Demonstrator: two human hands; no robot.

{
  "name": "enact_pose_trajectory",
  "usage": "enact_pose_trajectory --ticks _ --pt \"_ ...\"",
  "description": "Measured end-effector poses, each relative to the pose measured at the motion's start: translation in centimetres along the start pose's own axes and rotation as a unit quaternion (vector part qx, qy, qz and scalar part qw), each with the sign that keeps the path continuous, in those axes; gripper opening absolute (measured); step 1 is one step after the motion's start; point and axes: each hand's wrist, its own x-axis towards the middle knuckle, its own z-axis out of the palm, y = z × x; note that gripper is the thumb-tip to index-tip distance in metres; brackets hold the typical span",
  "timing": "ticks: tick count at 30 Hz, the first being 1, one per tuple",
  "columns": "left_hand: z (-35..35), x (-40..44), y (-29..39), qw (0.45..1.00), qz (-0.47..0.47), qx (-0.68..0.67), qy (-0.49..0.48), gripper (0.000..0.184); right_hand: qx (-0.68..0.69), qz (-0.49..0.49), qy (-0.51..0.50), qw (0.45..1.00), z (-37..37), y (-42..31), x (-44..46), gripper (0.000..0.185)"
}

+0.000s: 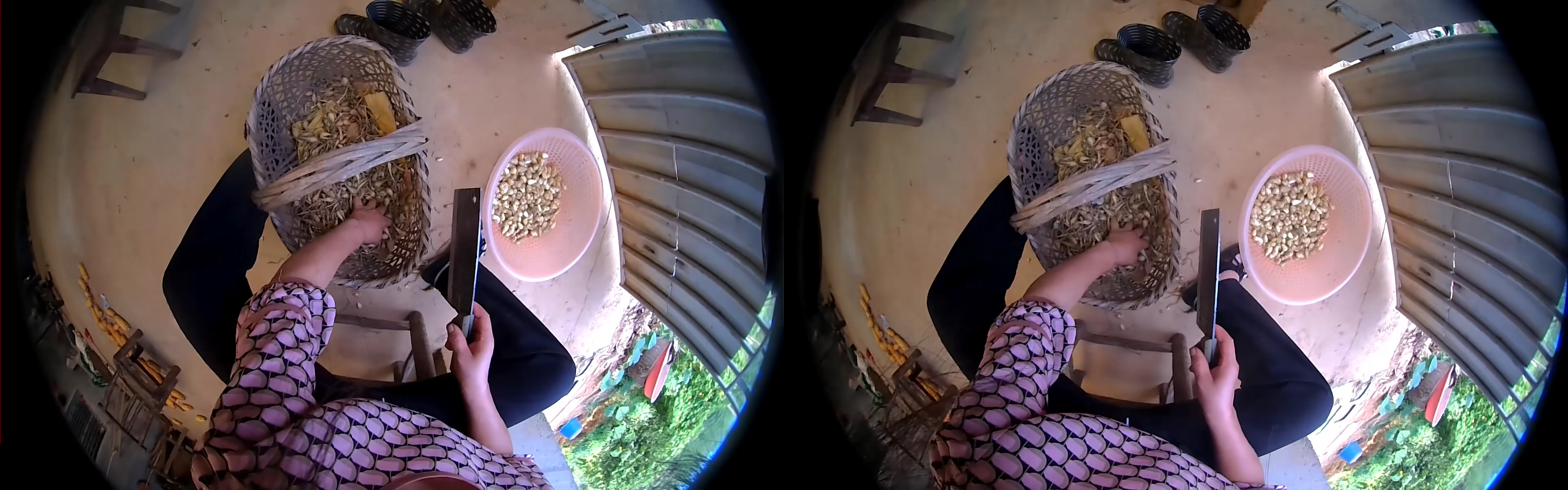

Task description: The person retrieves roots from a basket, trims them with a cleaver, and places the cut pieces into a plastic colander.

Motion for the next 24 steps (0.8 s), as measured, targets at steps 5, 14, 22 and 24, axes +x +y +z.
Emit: enact_pose_trajectory --ticks 5,14,22,24 --pt "1.7 -1.3 0.3 0.997 -0.005 0.021 0.072 0.053 -0.003 0.0 -0.01 1.0 0.0 0.5 -0.5 0.042" --pt "2.7 -5.0 -0.4 0.994 -0.027 0.092 -0.049 0.044 -0.029 -0.032 -0.028 0.999 -0.2 -0.1 -0.8 0.043" --pt "0.4 -6.6 -3.0 0.983 -0.002 -0.044 -0.179 0.06 -0.044 -0.055 -0.028 0.997 -0.3 0.2 -1.3 0.041" --pt "0.9 -7.0 -5.3 0.981 0.0 -0.074 -0.181 0.064 -0.033 -0.065 -0.03 0.997 -0.1 -0.1 -1.6 0.041"
